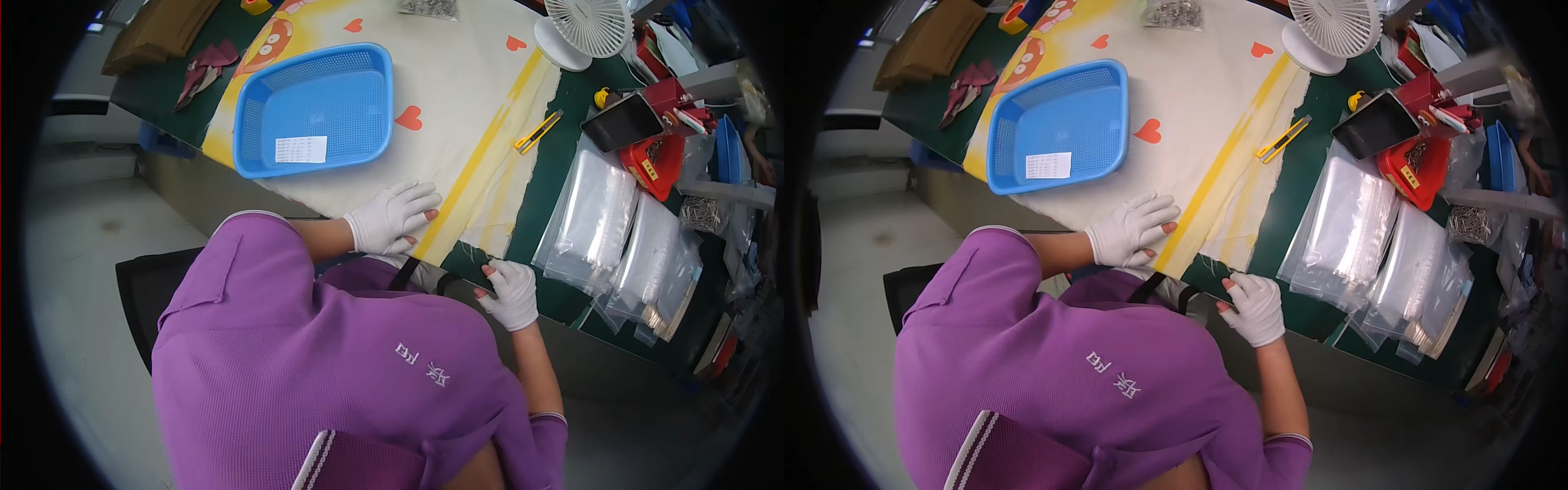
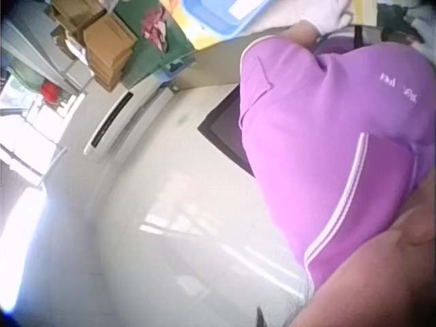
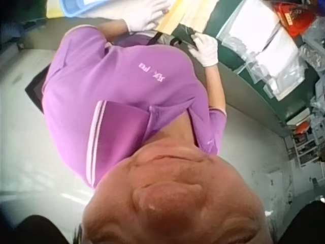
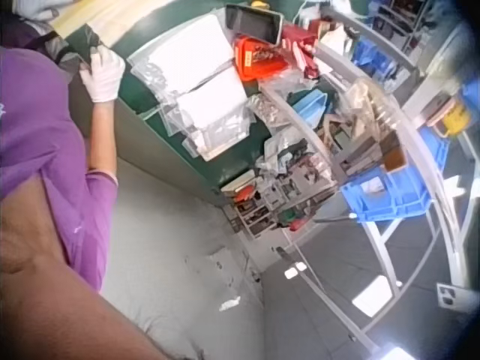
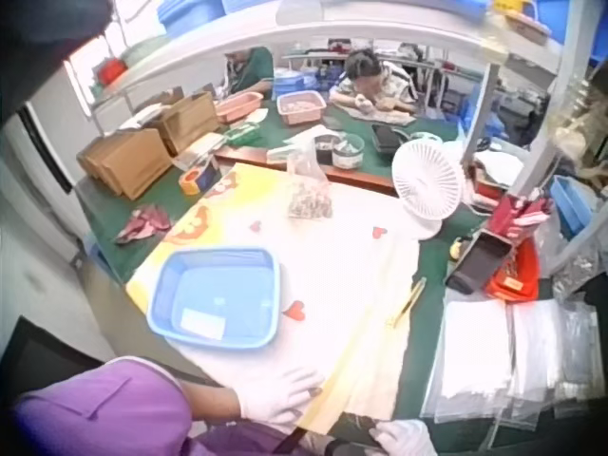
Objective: Placing metal rings in a row onto a metal jig or bar for assembly.
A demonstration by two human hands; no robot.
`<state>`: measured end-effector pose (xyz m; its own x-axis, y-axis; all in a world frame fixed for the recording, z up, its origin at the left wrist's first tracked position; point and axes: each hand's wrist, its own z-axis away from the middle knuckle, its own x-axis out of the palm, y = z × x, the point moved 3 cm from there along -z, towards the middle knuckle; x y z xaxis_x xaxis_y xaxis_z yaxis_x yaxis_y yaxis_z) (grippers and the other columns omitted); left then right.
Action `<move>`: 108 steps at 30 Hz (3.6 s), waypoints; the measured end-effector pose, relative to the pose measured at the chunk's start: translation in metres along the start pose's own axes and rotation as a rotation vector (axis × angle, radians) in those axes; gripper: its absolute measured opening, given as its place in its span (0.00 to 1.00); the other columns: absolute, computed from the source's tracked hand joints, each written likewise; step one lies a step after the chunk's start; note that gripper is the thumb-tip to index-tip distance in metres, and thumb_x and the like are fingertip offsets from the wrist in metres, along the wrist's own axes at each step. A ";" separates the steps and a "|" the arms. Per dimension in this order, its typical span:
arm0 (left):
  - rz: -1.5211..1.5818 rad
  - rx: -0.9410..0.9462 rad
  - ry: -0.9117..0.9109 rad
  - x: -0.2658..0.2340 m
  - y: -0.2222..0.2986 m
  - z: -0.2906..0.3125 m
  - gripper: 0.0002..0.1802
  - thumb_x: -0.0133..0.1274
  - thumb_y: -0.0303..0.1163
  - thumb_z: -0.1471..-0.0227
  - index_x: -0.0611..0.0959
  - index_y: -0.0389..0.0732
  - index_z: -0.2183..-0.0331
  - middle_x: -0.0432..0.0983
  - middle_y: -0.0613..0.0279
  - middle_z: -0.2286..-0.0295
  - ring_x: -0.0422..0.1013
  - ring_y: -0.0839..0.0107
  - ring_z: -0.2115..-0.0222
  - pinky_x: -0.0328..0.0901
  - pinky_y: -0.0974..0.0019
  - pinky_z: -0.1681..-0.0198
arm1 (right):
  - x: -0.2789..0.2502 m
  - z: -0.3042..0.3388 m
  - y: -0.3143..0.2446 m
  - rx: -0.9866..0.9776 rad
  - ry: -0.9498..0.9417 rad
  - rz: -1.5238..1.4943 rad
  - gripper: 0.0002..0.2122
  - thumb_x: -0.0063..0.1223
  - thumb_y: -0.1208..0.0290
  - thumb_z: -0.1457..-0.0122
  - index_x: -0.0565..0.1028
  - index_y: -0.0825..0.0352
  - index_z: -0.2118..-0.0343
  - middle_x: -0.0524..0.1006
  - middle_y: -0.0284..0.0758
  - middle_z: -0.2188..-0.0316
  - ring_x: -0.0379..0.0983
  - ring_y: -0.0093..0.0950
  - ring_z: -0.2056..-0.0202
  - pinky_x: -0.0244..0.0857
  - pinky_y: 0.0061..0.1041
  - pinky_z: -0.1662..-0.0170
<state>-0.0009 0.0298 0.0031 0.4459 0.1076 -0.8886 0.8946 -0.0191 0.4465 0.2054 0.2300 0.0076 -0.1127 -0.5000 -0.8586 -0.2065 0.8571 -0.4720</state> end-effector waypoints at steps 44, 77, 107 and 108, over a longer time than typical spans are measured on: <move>-0.337 -0.036 1.120 -0.134 -0.154 0.242 0.16 0.63 0.18 0.69 0.76 0.42 0.74 0.69 0.61 0.79 0.70 0.60 0.73 0.64 0.50 0.46 | 0.063 0.050 -0.018 0.914 0.704 0.472 0.30 0.42 0.94 0.58 0.76 0.64 0.50 0.75 0.40 0.50 0.70 0.35 0.47 0.61 0.26 0.42; -0.429 -0.345 1.025 -0.126 -0.233 0.237 0.23 0.56 0.23 0.58 0.74 0.31 0.56 0.67 0.45 0.51 0.59 0.42 0.44 0.55 0.47 0.42 | 0.061 -0.392 -0.016 0.493 0.647 0.300 0.20 0.67 0.58 0.56 0.77 0.61 0.60 0.78 0.43 0.62 0.75 0.39 0.61 0.69 0.38 0.57; 0.058 -0.660 0.669 -0.117 -0.240 0.017 0.31 0.59 0.43 0.54 0.75 0.38 0.50 0.76 0.45 0.60 0.73 0.50 0.57 0.67 0.56 0.51 | 0.111 -0.385 -0.028 0.319 -0.012 0.880 0.08 0.51 0.70 0.47 0.82 0.58 0.69 0.79 0.41 0.69 0.77 0.38 0.62 0.68 0.37 0.56; 0.069 -0.669 0.652 -0.109 -0.252 0.019 0.18 0.54 0.37 0.50 0.79 0.42 0.57 0.79 0.50 0.67 0.75 0.52 0.62 0.68 0.55 0.56 | 0.114 -0.377 -0.026 0.313 -0.048 0.808 0.09 0.50 0.72 0.48 0.82 0.59 0.67 0.79 0.43 0.69 0.77 0.39 0.62 0.69 0.37 0.58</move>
<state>-0.2745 0.0039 -0.0142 0.2105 0.6675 -0.7142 0.5727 0.5078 0.6435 -0.1688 0.1039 -0.0029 -0.0669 0.2761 -0.9588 0.1970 0.9457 0.2585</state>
